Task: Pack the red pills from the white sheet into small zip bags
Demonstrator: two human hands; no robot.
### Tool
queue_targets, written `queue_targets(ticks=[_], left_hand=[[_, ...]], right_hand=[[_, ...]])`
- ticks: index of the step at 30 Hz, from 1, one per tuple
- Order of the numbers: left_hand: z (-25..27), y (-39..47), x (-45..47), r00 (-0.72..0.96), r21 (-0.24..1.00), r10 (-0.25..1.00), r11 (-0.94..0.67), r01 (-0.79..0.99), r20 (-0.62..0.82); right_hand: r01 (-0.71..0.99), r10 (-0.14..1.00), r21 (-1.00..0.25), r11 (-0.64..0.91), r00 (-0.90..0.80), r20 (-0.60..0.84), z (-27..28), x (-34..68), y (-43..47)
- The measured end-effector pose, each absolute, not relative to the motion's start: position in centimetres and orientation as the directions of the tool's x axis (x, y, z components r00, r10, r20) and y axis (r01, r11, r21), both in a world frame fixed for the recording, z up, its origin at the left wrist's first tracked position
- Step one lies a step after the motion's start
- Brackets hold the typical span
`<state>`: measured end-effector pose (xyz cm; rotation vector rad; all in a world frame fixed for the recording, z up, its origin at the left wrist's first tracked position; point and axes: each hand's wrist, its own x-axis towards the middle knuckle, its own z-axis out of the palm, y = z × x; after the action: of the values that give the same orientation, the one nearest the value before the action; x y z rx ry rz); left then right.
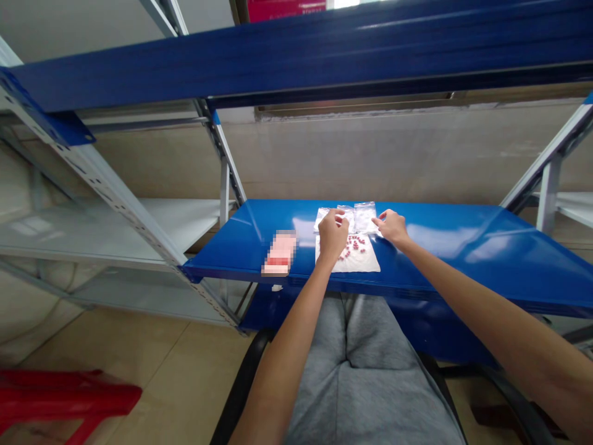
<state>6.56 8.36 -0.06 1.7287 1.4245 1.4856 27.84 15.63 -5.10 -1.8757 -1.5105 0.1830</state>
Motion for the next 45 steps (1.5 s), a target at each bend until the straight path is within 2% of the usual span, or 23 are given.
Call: queue_targets(ticks=[7,16,25,34,45], left_hand=[[-2.6,4.4,1.3,-0.22,0.866,0.881,-0.313,0.39,0.418],[-4.1,4.7,0.0,-0.23,0.835,0.859,-0.327,0.443,0.458],[-4.4,3.7,-0.7,-0.238,0.817,0.861,-0.288,0.5,0.449],[-4.3,3.6,-1.3,-0.246,0.845,0.878,-0.264,0.465,0.41],[-4.8,3.0,-0.9,-0.23,0.814,0.878,-0.252,0.523,0.419]], right_hand=[[0.746,0.882,-0.665,-0.036,0.337,0.331,-6.1,27.7,14.2],[0.699,0.883,-0.714,-0.046,0.363,0.298,-4.6,27.1,9.9],[0.628,0.848,-0.777,0.045,0.387,0.363,-5.9,27.8,2.3],[0.66,0.817,-0.749,0.057,0.401,0.415,-5.8,26.7,0.5],[0.708,0.835,-0.704,0.062,0.349,0.425,-5.4,26.2,0.2]])
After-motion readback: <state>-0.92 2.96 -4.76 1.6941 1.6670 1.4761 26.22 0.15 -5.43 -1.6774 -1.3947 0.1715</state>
